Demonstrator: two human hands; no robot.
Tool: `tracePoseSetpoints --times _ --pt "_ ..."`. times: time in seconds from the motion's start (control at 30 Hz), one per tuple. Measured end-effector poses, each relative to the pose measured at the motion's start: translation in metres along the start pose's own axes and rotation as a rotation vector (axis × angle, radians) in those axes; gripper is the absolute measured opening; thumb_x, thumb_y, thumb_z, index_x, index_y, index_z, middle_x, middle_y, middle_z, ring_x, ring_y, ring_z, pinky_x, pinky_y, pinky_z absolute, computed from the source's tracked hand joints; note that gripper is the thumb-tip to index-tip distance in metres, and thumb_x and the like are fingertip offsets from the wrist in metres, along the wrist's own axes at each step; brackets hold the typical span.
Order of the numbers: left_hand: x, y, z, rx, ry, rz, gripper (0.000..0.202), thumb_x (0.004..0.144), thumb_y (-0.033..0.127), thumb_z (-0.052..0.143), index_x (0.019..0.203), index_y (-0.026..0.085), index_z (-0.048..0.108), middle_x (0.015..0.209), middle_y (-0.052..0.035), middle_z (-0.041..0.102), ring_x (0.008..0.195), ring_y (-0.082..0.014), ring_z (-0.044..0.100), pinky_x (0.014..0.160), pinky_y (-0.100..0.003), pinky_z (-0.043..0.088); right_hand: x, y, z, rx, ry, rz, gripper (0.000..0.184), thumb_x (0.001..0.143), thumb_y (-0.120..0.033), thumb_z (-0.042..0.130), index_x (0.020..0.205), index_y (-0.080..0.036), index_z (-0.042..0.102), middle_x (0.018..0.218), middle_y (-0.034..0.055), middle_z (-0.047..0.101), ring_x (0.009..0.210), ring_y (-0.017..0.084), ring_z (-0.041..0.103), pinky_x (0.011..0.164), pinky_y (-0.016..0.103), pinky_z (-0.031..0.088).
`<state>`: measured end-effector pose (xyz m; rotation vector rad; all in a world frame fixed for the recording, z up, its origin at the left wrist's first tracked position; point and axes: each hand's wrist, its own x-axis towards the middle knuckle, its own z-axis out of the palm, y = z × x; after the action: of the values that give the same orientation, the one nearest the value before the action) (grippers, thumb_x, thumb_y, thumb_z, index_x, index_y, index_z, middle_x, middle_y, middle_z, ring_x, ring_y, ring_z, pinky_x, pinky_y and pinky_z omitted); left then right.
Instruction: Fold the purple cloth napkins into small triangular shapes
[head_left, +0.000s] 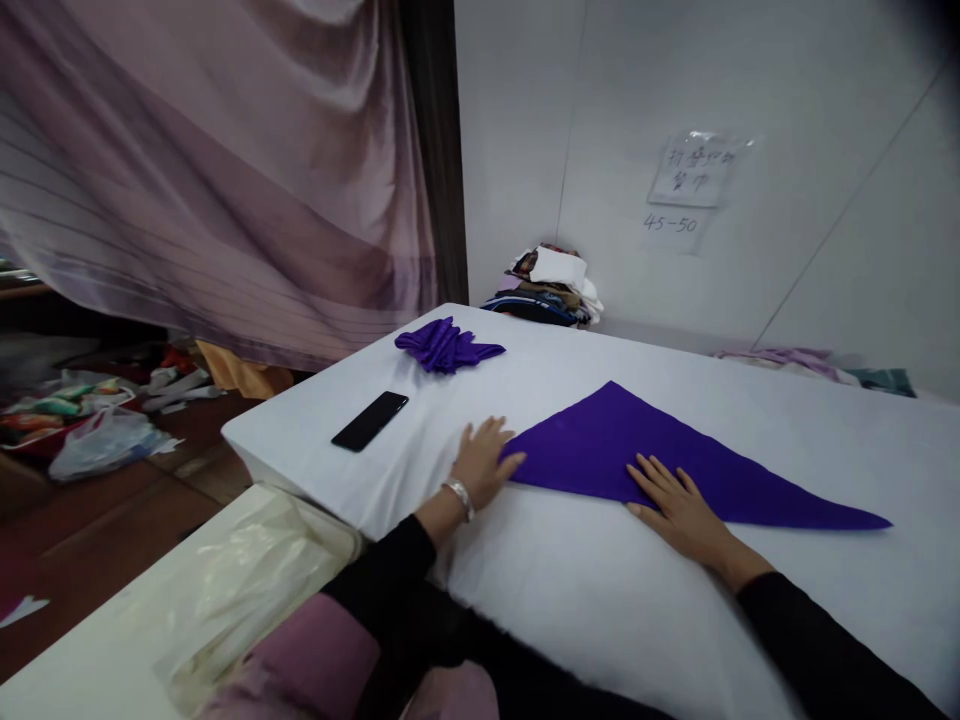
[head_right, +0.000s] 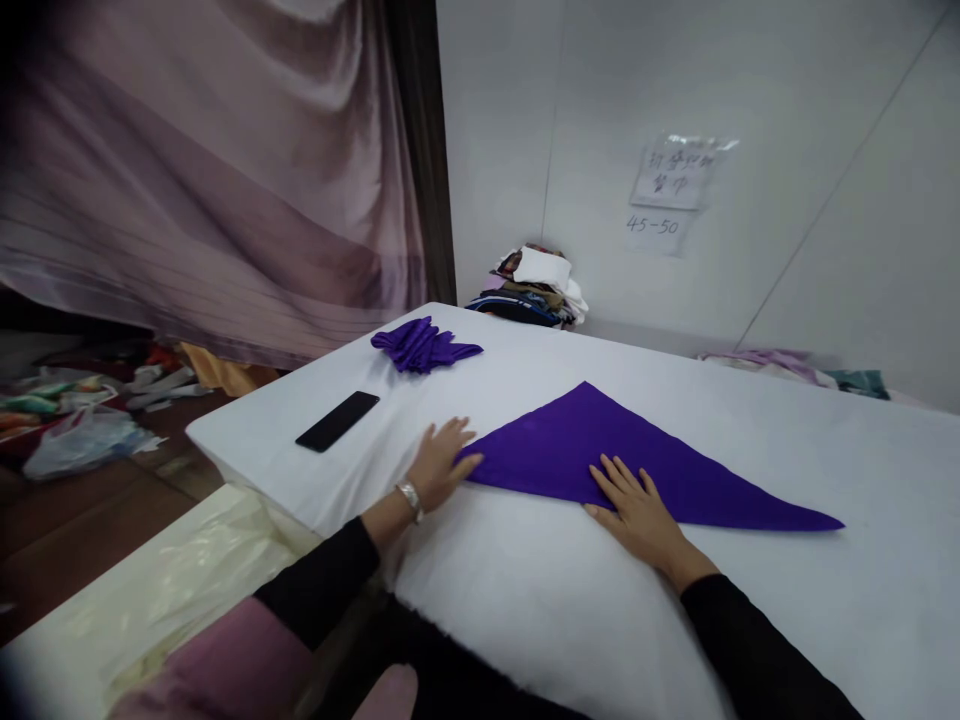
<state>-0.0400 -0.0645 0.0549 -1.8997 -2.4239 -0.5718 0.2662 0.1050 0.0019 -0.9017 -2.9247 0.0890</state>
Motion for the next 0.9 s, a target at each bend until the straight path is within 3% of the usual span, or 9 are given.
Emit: tracePoseSetpoints --times 0.1,0.17,0.3,0.47,0.57,0.67,0.73,0.9 --pt "0.002 0.028 0.018 0.026 -0.134 0.22 0.068 0.084 0.064 0.03 0.136 0.02 0.034 0.148 -0.0101 0.026 0.137 -0.0256 0.013 0.11 -0.051 0.004 0.0 0.0 0.0 -0.003 -0.003 0.006 0.065 0.087 -0.063 0.025 0.142 -0.028 0.024 0.149 0.0044 0.02 0.136 0.027 0.013 0.108 0.055 0.013" --pt "0.002 0.031 0.027 0.045 -0.217 0.229 0.079 0.082 0.069 0.026 0.139 0.015 0.029 0.149 -0.0128 0.02 0.138 -0.0264 0.009 0.11 -0.051 0.003 0.0 0.0 0.0 -0.007 -0.011 0.014 0.066 0.087 -0.063 0.025 0.142 -0.028 0.026 0.149 0.0045 0.02 0.136 0.026 0.013 0.108 0.054 0.014" --pt "-0.003 0.015 0.033 0.072 -0.321 0.106 0.083 0.081 0.071 0.023 0.142 0.015 0.022 0.15 -0.0127 0.015 0.138 -0.0269 0.008 0.11 -0.049 0.005 0.001 -0.001 -0.001 -0.005 -0.025 0.011 0.067 0.087 -0.064 0.026 0.142 -0.027 0.025 0.149 0.0046 0.019 0.136 0.026 0.013 0.108 0.054 0.013" --pt "-0.017 -0.023 0.022 0.138 -0.301 -0.04 0.079 0.082 0.067 0.026 0.142 0.016 0.021 0.15 -0.0107 0.016 0.138 -0.0261 0.009 0.11 -0.048 0.007 0.002 -0.001 0.0 0.006 -0.007 0.001 0.066 0.087 -0.063 0.026 0.142 -0.027 0.025 0.149 0.0047 0.02 0.136 0.027 0.013 0.108 0.054 0.013" --pt "-0.021 -0.049 0.009 0.192 -0.289 -0.2 0.078 0.082 0.066 0.027 0.141 0.014 0.025 0.149 -0.0122 0.018 0.137 -0.0272 0.011 0.109 -0.05 0.009 0.002 0.0 0.002 0.016 0.011 -0.019 0.065 0.088 -0.062 0.025 0.142 -0.028 0.023 0.149 0.004 0.02 0.136 0.026 0.013 0.108 0.053 0.013" --pt "-0.013 -0.056 0.0 0.236 -0.252 -0.369 0.08 0.082 0.066 0.025 0.139 0.01 0.028 0.148 -0.0166 0.018 0.137 -0.0305 0.011 0.107 -0.054 0.011 0.002 0.0 0.001 0.019 0.002 -0.024 0.064 0.088 -0.062 0.025 0.143 -0.028 0.023 0.149 0.0042 0.018 0.137 0.025 0.012 0.108 0.053 0.013" --pt "-0.002 -0.041 0.001 0.234 -0.2 -0.329 0.081 0.082 0.067 0.025 0.139 0.009 0.029 0.148 -0.0168 0.017 0.137 -0.0302 0.01 0.107 -0.054 0.009 0.002 0.0 -0.001 0.022 -0.005 -0.024 0.064 0.088 -0.062 0.025 0.143 -0.027 0.023 0.149 0.0048 0.018 0.137 0.025 0.012 0.108 0.053 0.013" --pt "0.035 0.034 0.027 0.069 -0.214 0.088 0.084 0.08 0.071 0.024 0.141 0.014 0.025 0.15 -0.0121 0.016 0.138 -0.0267 0.008 0.11 -0.05 0.005 0.002 -0.001 -0.002 0.041 0.0 -0.023 0.063 0.088 -0.061 0.025 0.143 -0.029 0.022 0.149 0.0048 0.018 0.137 0.025 0.013 0.108 0.053 0.012"
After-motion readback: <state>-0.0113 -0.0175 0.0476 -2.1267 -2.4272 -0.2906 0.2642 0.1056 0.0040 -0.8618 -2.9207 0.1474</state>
